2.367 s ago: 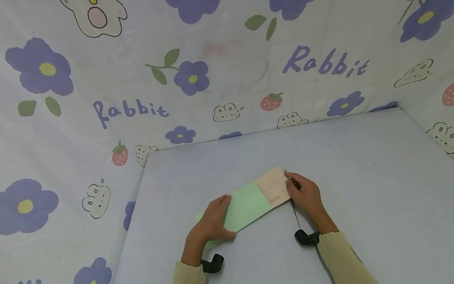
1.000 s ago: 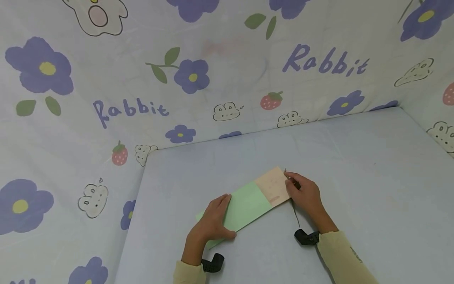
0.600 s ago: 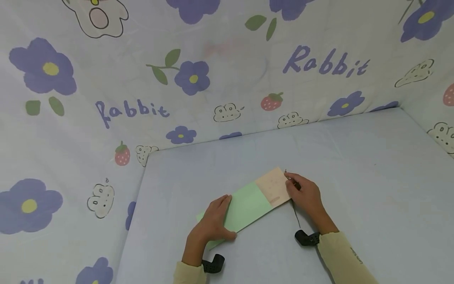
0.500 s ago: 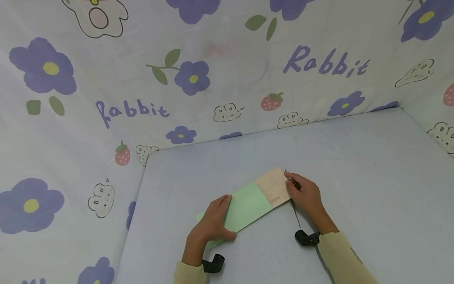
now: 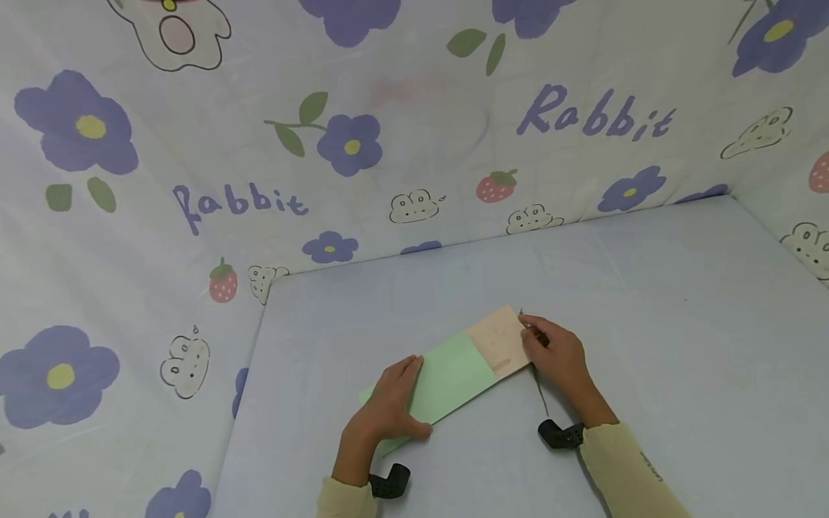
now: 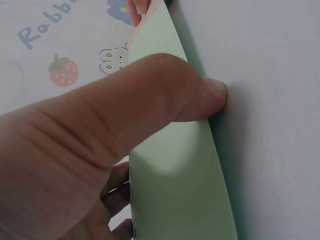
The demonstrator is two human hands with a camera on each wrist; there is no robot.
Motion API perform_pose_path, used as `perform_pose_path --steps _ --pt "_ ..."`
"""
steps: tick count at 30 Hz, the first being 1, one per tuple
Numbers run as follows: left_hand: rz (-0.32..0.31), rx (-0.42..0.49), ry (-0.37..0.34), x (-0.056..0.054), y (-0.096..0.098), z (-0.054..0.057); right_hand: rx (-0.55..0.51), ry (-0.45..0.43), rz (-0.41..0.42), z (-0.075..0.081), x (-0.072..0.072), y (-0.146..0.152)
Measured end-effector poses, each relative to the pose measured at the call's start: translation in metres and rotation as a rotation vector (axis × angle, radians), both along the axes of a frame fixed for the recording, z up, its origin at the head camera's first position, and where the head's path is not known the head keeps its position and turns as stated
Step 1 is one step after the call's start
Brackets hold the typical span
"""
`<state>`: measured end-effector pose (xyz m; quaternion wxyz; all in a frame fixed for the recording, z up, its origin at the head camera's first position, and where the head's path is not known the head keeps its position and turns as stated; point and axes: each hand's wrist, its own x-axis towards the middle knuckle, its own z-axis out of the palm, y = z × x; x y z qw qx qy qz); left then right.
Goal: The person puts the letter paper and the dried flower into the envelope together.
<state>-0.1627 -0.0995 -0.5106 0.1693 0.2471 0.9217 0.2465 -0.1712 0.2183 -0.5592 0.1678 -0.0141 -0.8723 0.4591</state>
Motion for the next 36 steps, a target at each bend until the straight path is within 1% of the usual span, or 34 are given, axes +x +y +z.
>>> perform_pose_path --steps 14,21,27,36 --pt "-0.008 0.018 0.007 0.0011 -0.0008 -0.0012 0.013 -0.017 -0.006 -0.0013 -0.0001 -0.0004" --pt "-0.012 0.017 0.012 0.0007 -0.0021 -0.003 0.009 -0.016 -0.007 -0.0011 0.0003 -0.0015" --pt "-0.005 0.007 0.01 0.0003 -0.0015 -0.0044 0.009 -0.027 -0.006 -0.0003 0.0003 -0.0012" --pt "-0.003 0.006 0.022 -0.0001 -0.0008 -0.007 0.006 -0.006 -0.003 -0.0007 0.0007 -0.0019"
